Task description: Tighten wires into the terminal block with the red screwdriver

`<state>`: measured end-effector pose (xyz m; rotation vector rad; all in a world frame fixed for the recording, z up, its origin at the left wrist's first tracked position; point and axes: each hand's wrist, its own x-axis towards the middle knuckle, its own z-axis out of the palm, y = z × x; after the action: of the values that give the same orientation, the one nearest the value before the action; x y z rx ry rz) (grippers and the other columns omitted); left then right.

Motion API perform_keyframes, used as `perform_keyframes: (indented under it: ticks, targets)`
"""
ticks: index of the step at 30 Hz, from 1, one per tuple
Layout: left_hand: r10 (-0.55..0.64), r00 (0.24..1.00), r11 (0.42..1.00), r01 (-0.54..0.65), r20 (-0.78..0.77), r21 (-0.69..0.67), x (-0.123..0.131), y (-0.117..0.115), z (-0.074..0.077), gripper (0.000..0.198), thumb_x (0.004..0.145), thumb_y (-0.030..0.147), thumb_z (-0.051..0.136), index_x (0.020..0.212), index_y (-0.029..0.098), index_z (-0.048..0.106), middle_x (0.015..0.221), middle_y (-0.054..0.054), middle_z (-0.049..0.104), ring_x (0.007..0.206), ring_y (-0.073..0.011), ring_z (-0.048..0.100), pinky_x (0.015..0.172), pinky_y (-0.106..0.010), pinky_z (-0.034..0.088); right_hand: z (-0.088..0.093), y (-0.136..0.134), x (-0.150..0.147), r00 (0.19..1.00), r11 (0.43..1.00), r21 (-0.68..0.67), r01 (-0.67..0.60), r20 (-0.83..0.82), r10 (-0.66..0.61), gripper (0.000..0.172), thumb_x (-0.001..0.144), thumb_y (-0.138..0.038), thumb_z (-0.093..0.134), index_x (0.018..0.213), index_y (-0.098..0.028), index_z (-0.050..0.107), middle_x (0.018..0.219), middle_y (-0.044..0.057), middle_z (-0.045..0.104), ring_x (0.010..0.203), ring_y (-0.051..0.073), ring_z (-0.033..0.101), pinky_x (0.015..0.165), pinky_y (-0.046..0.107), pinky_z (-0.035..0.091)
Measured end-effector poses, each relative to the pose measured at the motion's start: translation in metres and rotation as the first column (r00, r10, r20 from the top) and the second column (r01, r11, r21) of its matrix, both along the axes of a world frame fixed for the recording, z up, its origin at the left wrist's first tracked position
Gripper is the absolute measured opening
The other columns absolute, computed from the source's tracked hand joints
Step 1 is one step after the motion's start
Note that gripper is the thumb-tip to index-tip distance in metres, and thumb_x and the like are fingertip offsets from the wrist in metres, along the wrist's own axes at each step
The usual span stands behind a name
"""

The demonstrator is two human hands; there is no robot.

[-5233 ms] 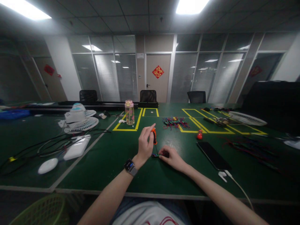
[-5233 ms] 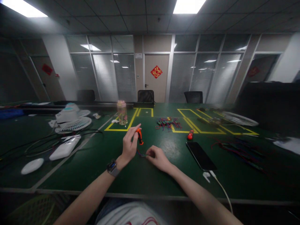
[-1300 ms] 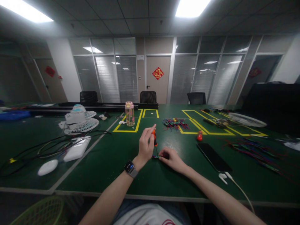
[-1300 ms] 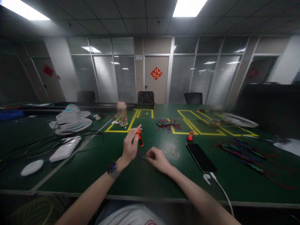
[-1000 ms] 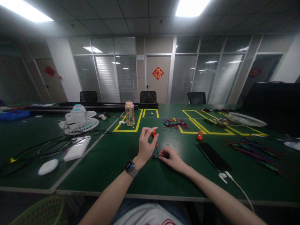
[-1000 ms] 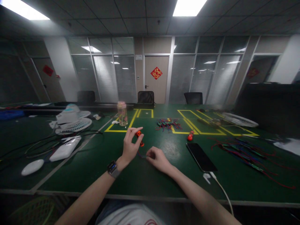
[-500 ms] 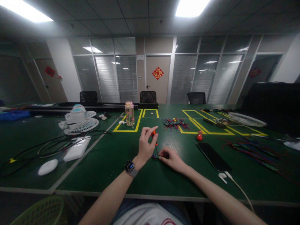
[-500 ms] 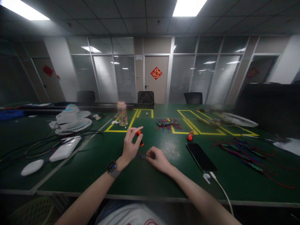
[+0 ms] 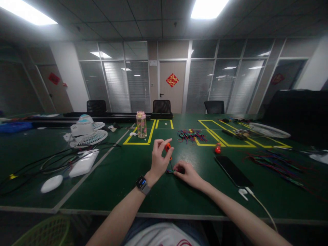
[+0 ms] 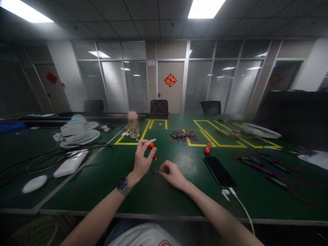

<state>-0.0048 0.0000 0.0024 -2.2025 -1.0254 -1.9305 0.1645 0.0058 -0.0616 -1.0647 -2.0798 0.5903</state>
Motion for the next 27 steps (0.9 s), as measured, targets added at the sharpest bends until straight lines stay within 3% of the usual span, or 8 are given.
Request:
perform_keyframes:
  ticks: [5,15,21,27]
  targets:
    - [-0.073,0.997,0.997,0.072,-0.019,-0.039,-0.0013,-0.0022,-0.0001,0.037,0.099,0.019,0.035,0.132,0.022,0.052,0.11,-0.007,0.056,0.102,-0.0164,0.056,0.089,-0.03,0.047,0.0008,-0.0001,0.0003,1.0,1.0,0.002,-0.016,-0.005,0.016,0.012,0.074,-0.005,0.062,0.08,-0.015,0.064,0.075,0.001,0.06,0.07,0.015,0.055,0.065,0.026,0.042]
    - [0.03,1.0,0.999,-0.03,0.007,0.04,0.001,0.0001,0.0005,0.027,0.092,0.026,0.056,0.118,0.021,0.061,0.095,-0.003,0.05,0.088,-0.015,0.054,0.081,-0.028,0.048,-0.0003,0.0002,0.0002,1.0,1.0,-0.004,-0.001,-0.003,0.001,0.011,0.073,-0.006,0.063,0.079,-0.015,0.063,0.075,0.001,0.06,0.069,0.015,0.055,0.065,0.026,0.042]
    - [-0.043,0.999,0.999,0.043,0.0,-0.014,-0.0014,-0.0022,0.0004,0.036,0.099,0.019,0.034,0.128,0.02,0.055,0.108,-0.007,0.055,0.1,-0.0167,0.056,0.086,-0.029,0.048,-0.0018,0.0013,0.0006,1.0,1.0,-0.008,-0.015,-0.015,0.015,0.011,0.074,-0.006,0.062,0.08,-0.016,0.063,0.075,0.001,0.061,0.069,0.015,0.055,0.065,0.025,0.042]
    - [-0.002,1.0,0.999,0.002,0.025,0.04,0.0005,0.0002,0.0005,0.026,0.094,0.024,0.051,0.118,0.022,0.062,0.095,-0.004,0.053,0.087,-0.0148,0.056,0.081,-0.028,0.049,-0.0018,0.0012,0.0006,1.0,1.0,0.015,-0.007,-0.008,0.007,0.011,0.074,-0.007,0.063,0.08,-0.016,0.064,0.074,0.001,0.06,0.069,0.015,0.055,0.064,0.025,0.042]
